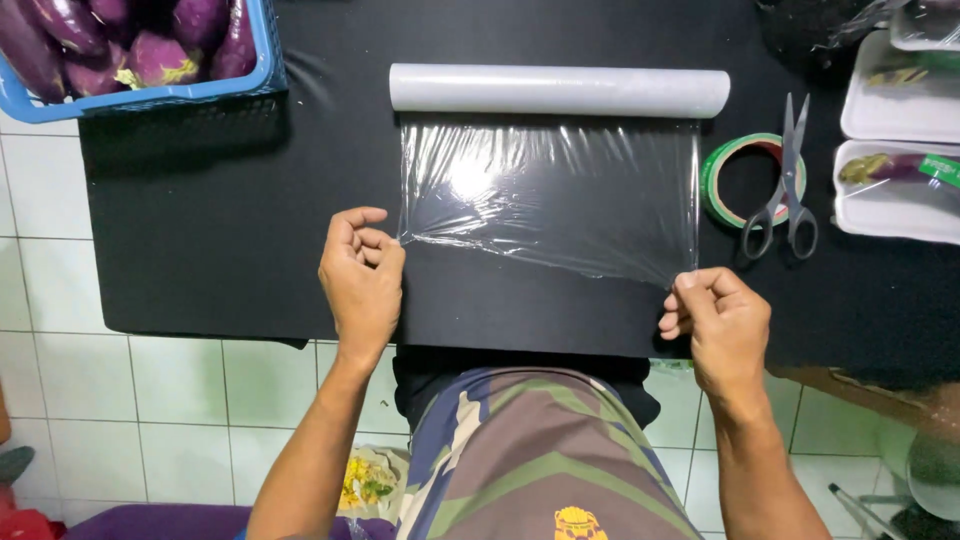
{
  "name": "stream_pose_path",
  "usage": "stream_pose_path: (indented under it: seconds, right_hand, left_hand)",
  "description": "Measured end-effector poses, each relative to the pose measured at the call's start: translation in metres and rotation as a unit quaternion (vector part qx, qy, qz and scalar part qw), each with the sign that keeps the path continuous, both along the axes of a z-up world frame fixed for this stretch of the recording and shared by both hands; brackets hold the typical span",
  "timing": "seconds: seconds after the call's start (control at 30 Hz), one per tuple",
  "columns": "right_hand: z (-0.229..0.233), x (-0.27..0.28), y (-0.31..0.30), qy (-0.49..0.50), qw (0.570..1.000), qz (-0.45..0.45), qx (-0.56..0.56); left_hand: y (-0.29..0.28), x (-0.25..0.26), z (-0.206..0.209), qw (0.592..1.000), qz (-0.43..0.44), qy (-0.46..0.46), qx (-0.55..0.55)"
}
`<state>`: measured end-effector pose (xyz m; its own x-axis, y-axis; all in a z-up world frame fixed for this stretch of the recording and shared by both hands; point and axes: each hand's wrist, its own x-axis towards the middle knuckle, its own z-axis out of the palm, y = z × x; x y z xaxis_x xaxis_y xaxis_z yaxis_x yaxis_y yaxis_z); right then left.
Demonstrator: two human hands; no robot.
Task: The person prepares an eggplant for packaging by wrapping it in plastic film on a foam tray using tape and shears.
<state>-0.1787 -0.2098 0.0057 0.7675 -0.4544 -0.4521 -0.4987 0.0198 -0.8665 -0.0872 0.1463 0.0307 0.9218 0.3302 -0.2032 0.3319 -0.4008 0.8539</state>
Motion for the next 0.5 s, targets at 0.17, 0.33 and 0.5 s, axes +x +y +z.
stream_pose_path:
  seconds: [0.17,0.33,0.5]
  right_hand:
    - [-0.001,-0.017,0.002,0.014,0.999,0.014,-0.043]
    - [0.021,-0.023,0.01,0.074,0.989,0.062,-0.115]
    - [0.023,-0.031,0.007,0.105,0.976,0.102,-0.161]
  left_hand:
    - [-0.001,-0.018,0.0,0.999,-0.003,0.042,0.029]
    - [-0.006,-0.033,0.011,0.994,-0.033,0.063,0.081]
    - [-0.004,-0.045,0.011,0.992,-0.04,0.091,0.08]
